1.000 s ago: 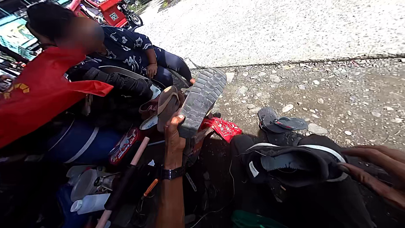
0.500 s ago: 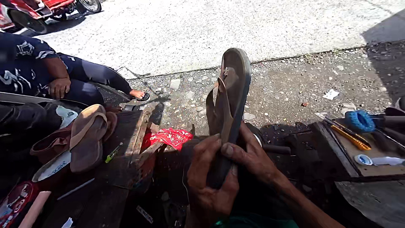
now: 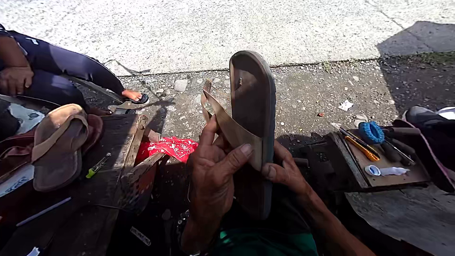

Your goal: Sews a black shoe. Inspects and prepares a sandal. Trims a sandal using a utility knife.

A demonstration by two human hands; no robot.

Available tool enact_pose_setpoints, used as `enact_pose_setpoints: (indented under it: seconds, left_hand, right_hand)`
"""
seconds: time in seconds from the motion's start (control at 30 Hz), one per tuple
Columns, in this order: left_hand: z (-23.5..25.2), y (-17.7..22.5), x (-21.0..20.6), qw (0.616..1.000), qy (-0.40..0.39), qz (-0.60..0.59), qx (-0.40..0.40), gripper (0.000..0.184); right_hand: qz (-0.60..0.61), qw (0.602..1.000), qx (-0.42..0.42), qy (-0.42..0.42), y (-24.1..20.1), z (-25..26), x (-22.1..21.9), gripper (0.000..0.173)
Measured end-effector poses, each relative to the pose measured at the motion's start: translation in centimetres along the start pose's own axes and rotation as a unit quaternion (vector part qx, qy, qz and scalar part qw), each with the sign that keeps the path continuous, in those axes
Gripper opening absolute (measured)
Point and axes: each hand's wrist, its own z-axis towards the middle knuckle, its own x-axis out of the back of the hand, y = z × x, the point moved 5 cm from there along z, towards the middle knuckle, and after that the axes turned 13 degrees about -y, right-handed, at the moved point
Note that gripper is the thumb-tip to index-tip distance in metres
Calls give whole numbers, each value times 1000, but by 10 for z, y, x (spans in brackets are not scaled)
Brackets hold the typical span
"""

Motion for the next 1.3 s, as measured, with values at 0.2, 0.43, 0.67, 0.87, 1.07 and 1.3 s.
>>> enact_pose_setpoints:
  seconds: [0.2, 0.43, 0.67, 0.87, 1.07, 1.3]
  left_hand:
    - [0, -14, 6, 998, 1, -47, -32, 38]
    - [-4, -13, 5, 997, -14, -65, -33, 34]
    - [-9, 14, 5, 987, -90, 124, -56, 33]
    - [-26, -3, 41, 974, 34, 222, 12, 47]
    - [-33, -11, 34, 952, 37, 301, -30, 13]
    - [-40, 8, 30, 888, 58, 449, -84, 10]
  right_hand:
    - [40, 998, 39, -7, 2, -7, -2, 47]
    - [72, 996, 47, -31, 1, -10, -3, 46]
    - [175, 983, 46, -24, 1, -15, -3, 37]
    - [264, 964, 23, 11, 10, -23, -2, 45]
    - [95, 995, -27, 18, 11, -21, -6, 40]
    - [-115, 980, -84, 141, 7, -19, -10, 33]
